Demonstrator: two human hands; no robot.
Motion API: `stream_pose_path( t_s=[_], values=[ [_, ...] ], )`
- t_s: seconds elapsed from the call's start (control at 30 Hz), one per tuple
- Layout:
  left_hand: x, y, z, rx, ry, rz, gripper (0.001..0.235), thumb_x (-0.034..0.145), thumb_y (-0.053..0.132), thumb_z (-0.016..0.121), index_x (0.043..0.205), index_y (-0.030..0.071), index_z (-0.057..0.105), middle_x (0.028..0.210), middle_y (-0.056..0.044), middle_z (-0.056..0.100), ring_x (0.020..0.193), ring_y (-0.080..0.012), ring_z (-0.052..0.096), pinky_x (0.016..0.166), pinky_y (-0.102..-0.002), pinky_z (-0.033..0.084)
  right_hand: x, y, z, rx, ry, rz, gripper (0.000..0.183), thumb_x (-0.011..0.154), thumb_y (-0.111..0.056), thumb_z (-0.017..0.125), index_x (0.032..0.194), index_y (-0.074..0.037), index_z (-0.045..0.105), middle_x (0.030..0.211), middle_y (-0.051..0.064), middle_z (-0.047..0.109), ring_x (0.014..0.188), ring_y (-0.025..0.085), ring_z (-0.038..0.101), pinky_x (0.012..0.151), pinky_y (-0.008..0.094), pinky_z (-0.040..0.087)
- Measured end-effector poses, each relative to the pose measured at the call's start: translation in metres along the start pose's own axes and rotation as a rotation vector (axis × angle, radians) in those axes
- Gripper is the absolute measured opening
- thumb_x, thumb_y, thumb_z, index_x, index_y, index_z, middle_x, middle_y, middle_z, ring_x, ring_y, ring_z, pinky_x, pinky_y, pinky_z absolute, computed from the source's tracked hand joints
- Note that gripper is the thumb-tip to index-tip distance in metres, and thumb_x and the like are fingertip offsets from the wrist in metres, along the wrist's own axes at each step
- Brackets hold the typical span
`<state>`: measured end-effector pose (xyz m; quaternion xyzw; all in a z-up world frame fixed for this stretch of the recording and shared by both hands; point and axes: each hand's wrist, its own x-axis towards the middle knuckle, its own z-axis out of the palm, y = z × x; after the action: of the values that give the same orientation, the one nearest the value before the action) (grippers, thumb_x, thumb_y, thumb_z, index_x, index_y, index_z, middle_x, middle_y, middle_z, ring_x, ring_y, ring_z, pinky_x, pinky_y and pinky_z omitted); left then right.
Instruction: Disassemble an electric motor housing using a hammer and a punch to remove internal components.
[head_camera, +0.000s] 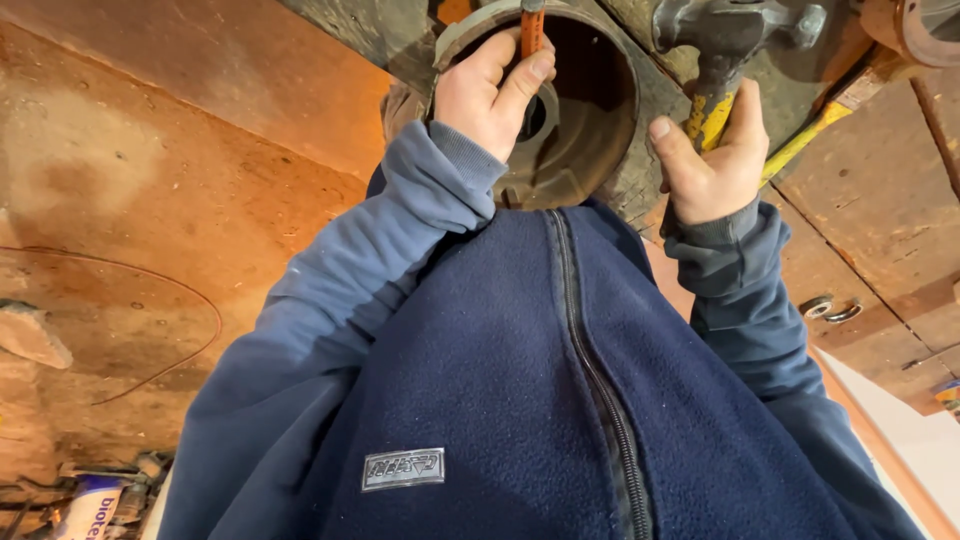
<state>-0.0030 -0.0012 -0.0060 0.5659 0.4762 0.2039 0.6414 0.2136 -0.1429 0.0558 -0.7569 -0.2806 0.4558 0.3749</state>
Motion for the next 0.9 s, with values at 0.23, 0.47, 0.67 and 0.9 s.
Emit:
stream_pose_path(
  t_s=[0.23, 0.47, 0.67, 0.9],
  values=[
    [-0.002, -0.001, 0.0, -0.036, 0.006, 0.003, 0.03, 0.106, 0.032, 0.065, 0.12, 0.006, 0.07, 0.097, -0.004, 0.081, 0.093, -0.0132, 0.078, 0.085, -0.028, 0.06, 0.005, -0.01, -0.002, -0.023, -0.031, -0.021, 0.039, 0.111, -0.014, 0.081, 0.13, 0.003, 0.052, 0.095, 0.004, 0.062, 0.069, 0.008, 0.054, 0.062, 0.024, 0.047],
    [-0.004, 0.0, 0.001, -0.052, 0.029, 0.006, 0.028, 0.106, 0.029, 0.067, 0.12, 0.006, 0.07, 0.096, -0.003, 0.08, 0.092, -0.0121, 0.078, 0.085, -0.027, 0.06, 0.015, -0.033, -0.004, -0.151, -0.074, -0.016, 0.039, 0.11, -0.016, 0.081, 0.129, 0.003, 0.053, 0.089, 0.005, 0.065, 0.063, 0.009, 0.056, 0.057, 0.024, 0.047],
    [-0.006, 0.001, 0.0, -0.062, 0.042, 0.01, 0.026, 0.105, 0.027, 0.067, 0.119, 0.005, 0.07, 0.095, -0.005, 0.08, 0.09, -0.013, 0.078, 0.084, -0.027, 0.06, 0.041, -0.056, -0.022, -0.468, -0.212, -0.428, 0.04, 0.111, -0.016, 0.076, 0.134, 0.004, 0.05, 0.115, 0.015, 0.073, 0.098, 0.02, 0.07, 0.093, 0.029, 0.058],
    [-0.01, -0.003, 0.002, -0.119, 0.071, 0.028, 0.024, 0.106, 0.026, 0.067, 0.119, 0.005, 0.069, 0.099, -0.006, 0.079, 0.094, -0.0144, 0.077, 0.087, -0.028, 0.06, 0.07, -0.133, -0.017, -0.728, -0.33, -0.595, 0.043, 0.111, -0.017, 0.076, 0.139, 0.005, 0.052, 0.108, 0.021, 0.071, 0.094, 0.033, 0.073, 0.086, 0.037, 0.058]
  ],
)
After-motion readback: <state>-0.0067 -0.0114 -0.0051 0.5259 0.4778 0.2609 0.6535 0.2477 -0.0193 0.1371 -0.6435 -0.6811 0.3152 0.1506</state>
